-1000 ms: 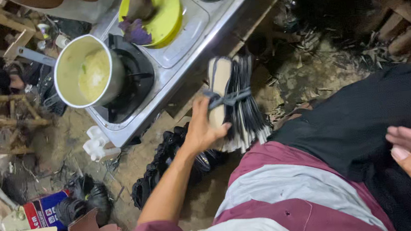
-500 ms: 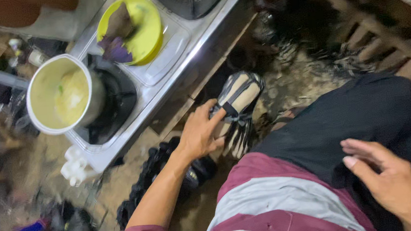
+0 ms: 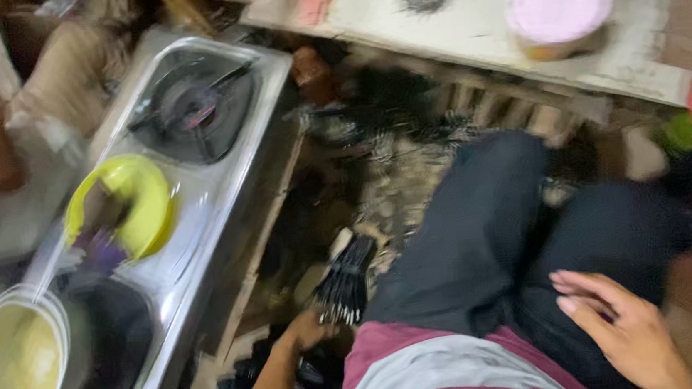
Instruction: The person sits on the floor and unties a strap bundling a stack of black shoe uppers. They then take the uppers one at a time, turn and flex each one, and stack the finished pieces on the workbench alongside other completed uppers.
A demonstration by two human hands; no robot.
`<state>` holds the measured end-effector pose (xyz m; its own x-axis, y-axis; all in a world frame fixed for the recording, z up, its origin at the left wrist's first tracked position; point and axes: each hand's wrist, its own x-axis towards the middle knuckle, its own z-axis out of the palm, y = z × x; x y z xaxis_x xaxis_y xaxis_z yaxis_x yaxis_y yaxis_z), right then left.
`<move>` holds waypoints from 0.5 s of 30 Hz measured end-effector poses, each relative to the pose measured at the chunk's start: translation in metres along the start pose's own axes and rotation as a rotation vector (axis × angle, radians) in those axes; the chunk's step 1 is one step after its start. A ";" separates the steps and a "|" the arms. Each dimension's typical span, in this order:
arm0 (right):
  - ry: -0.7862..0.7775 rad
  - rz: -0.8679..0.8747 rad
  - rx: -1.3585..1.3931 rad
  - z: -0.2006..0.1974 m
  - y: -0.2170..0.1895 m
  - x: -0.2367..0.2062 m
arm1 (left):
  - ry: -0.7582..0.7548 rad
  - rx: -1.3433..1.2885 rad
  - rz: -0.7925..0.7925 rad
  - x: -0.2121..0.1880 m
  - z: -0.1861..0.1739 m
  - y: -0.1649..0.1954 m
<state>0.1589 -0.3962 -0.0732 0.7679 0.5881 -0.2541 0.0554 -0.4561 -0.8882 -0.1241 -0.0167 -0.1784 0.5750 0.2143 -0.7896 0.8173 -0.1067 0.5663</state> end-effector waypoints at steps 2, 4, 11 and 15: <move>0.073 -0.090 0.010 -0.013 -0.006 -0.017 | 0.029 -0.137 0.150 -0.003 0.020 0.001; 0.236 -0.036 -0.056 -0.022 -0.015 -0.046 | 0.039 -0.091 0.105 -0.008 0.036 0.006; 0.528 0.526 -0.283 -0.066 0.062 -0.145 | 0.019 0.049 -0.006 0.019 0.061 0.037; 0.435 0.748 -0.401 -0.030 0.152 -0.250 | -0.051 0.203 -0.005 0.052 0.073 0.028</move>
<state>-0.0055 -0.6329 -0.1326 0.8585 -0.2121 -0.4668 -0.3936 -0.8561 -0.3350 -0.0691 -0.0795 -0.2210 0.5675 0.1663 -0.8064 0.8081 -0.3005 0.5067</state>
